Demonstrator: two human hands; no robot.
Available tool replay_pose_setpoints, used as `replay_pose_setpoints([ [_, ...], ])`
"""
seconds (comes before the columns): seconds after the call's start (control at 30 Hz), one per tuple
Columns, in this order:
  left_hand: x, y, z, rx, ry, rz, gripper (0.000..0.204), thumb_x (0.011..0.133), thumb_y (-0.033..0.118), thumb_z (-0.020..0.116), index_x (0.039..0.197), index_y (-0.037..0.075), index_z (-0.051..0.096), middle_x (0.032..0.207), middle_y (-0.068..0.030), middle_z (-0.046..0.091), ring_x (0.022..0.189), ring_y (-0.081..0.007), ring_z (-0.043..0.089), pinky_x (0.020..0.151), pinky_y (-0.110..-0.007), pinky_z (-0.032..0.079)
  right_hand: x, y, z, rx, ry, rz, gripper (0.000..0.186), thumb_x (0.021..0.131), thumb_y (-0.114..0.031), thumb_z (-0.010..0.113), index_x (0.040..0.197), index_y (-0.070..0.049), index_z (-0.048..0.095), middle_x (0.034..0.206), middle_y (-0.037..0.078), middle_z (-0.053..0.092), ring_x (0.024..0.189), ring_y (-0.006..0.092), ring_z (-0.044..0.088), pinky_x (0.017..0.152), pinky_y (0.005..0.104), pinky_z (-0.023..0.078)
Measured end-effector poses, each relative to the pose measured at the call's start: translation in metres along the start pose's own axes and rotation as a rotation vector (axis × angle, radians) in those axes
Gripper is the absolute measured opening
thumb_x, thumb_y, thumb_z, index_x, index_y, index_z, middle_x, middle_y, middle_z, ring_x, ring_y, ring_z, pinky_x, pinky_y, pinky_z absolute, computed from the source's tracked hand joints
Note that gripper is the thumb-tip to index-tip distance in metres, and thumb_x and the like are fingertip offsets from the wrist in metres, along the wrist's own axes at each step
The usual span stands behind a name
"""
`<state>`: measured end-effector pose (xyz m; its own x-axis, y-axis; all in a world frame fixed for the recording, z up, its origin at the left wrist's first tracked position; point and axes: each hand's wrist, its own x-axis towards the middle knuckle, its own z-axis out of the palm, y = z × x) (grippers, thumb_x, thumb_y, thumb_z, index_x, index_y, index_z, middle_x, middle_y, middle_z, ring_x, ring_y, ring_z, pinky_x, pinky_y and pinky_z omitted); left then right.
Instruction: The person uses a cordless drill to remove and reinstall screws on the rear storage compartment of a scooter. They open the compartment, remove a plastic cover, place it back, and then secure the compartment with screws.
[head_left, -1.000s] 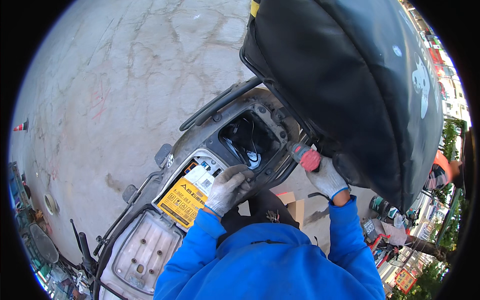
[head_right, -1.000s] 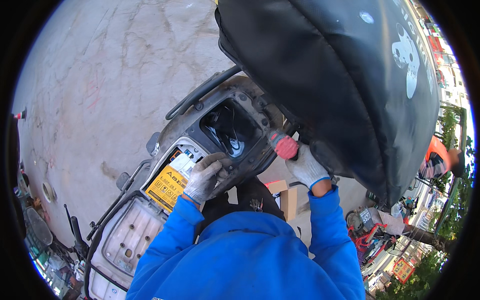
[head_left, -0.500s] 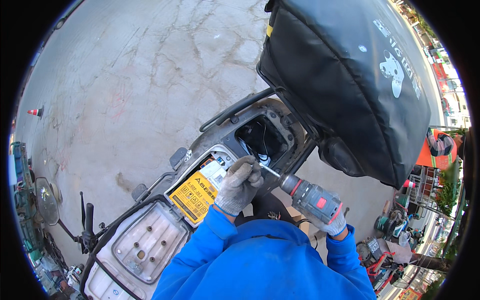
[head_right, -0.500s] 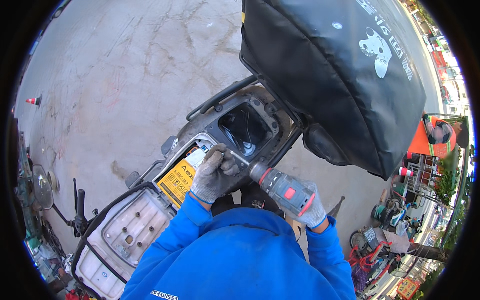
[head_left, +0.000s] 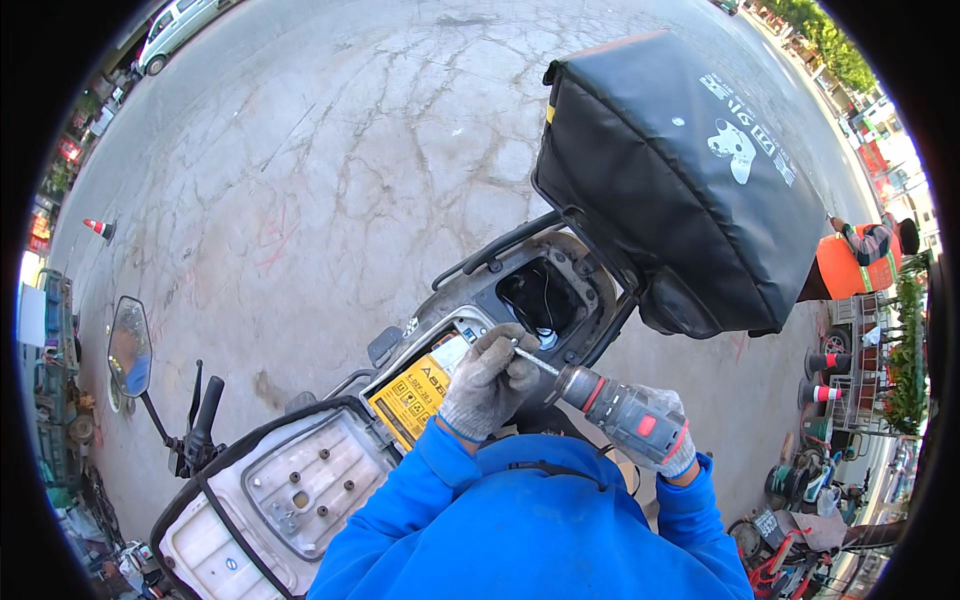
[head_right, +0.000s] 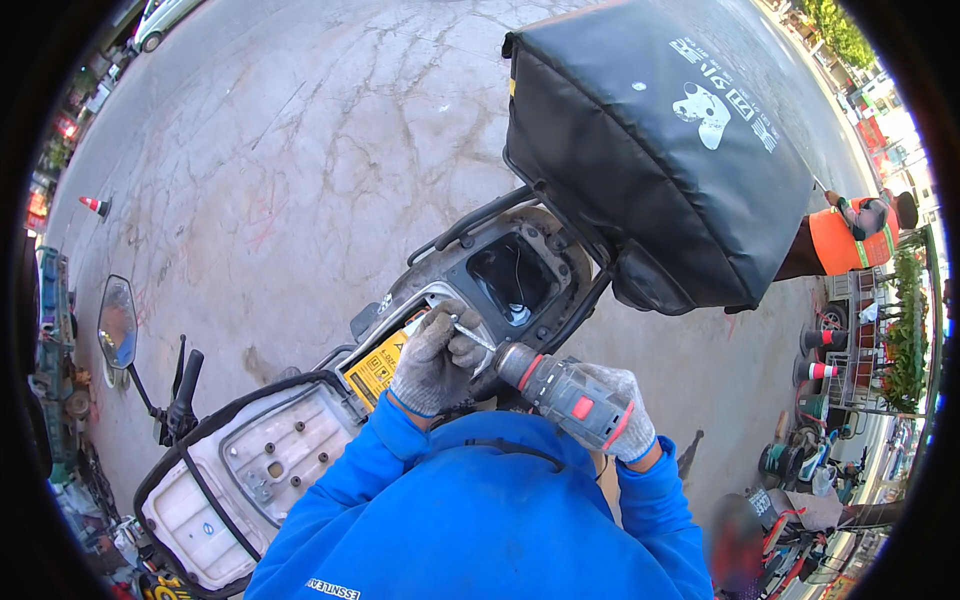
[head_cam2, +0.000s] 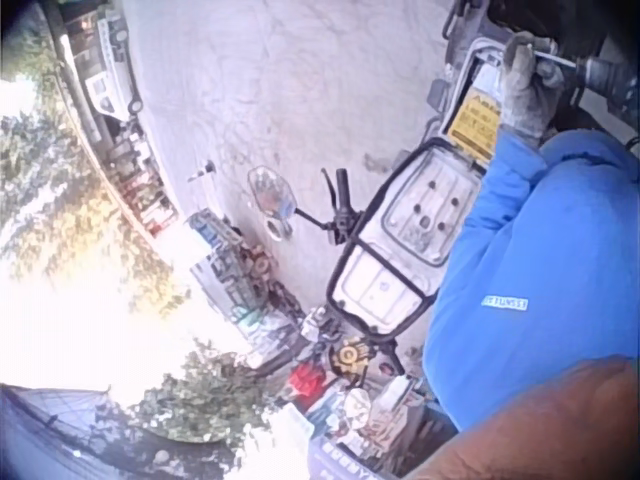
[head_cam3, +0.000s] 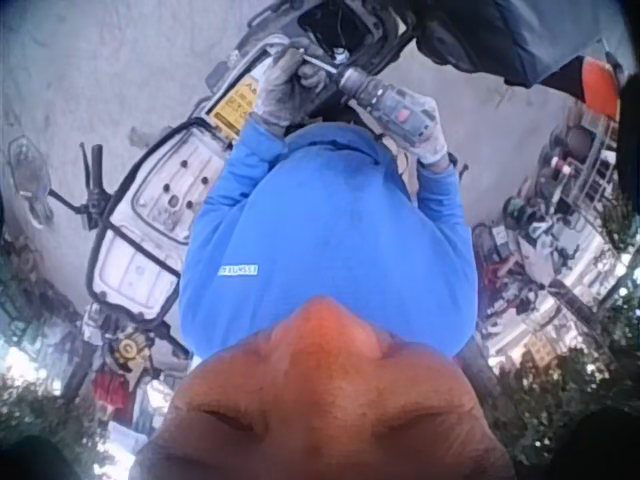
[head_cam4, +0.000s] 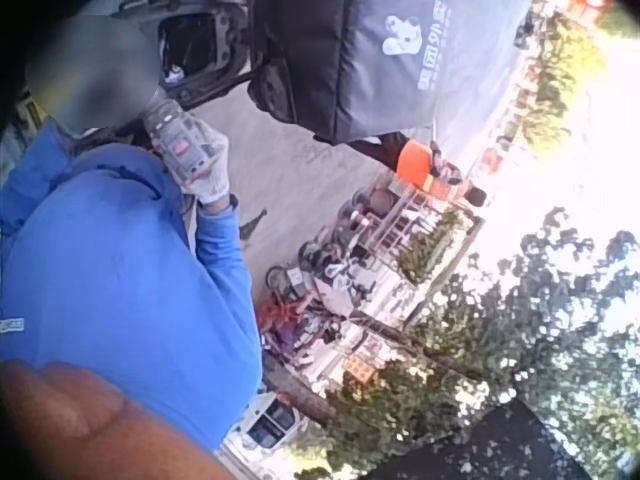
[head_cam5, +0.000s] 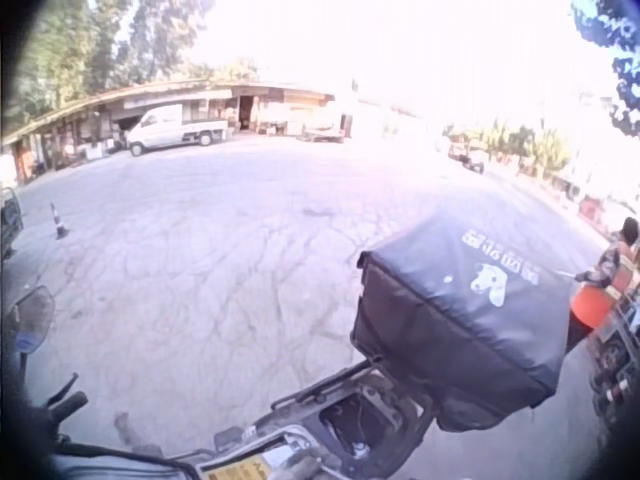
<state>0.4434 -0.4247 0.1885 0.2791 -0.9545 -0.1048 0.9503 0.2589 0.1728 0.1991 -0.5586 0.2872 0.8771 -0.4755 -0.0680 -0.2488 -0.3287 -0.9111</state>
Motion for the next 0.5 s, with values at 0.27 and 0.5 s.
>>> replay_pose_setpoints([
  [0.27, -0.016, 0.003, 0.008, 0.007, -0.043, -0.019, 0.032, 0.104, 0.02, 0.074, 0.127, -0.001, 0.065, 0.11, -0.0146, 0.07, 0.081, -0.0132, 0.06, 0.071, -0.028, 0.05, -0.024, -0.003, 0.007, -0.016, 0.05, -0.019, 0.042, 0.08, -0.013, 0.087, 0.12, -0.003, 0.077, 0.097, 0.012, 0.08, 0.085, 0.022, 0.077, 0.084, 0.0343, 0.064],
  [0.5, -0.023, 0.005, 0.011, 0.045, -0.086, -0.037, 0.035, 0.104, 0.023, 0.074, 0.127, -0.002, 0.066, 0.11, -0.0146, 0.071, 0.082, -0.0133, 0.059, 0.07, -0.028, 0.05, -0.033, -0.004, 0.013, -0.081, 0.059, -0.069, 0.047, 0.077, -0.015, 0.088, 0.121, -0.001, 0.076, 0.101, 0.012, 0.08, 0.087, 0.023, 0.077, 0.085, 0.0354, 0.064],
])
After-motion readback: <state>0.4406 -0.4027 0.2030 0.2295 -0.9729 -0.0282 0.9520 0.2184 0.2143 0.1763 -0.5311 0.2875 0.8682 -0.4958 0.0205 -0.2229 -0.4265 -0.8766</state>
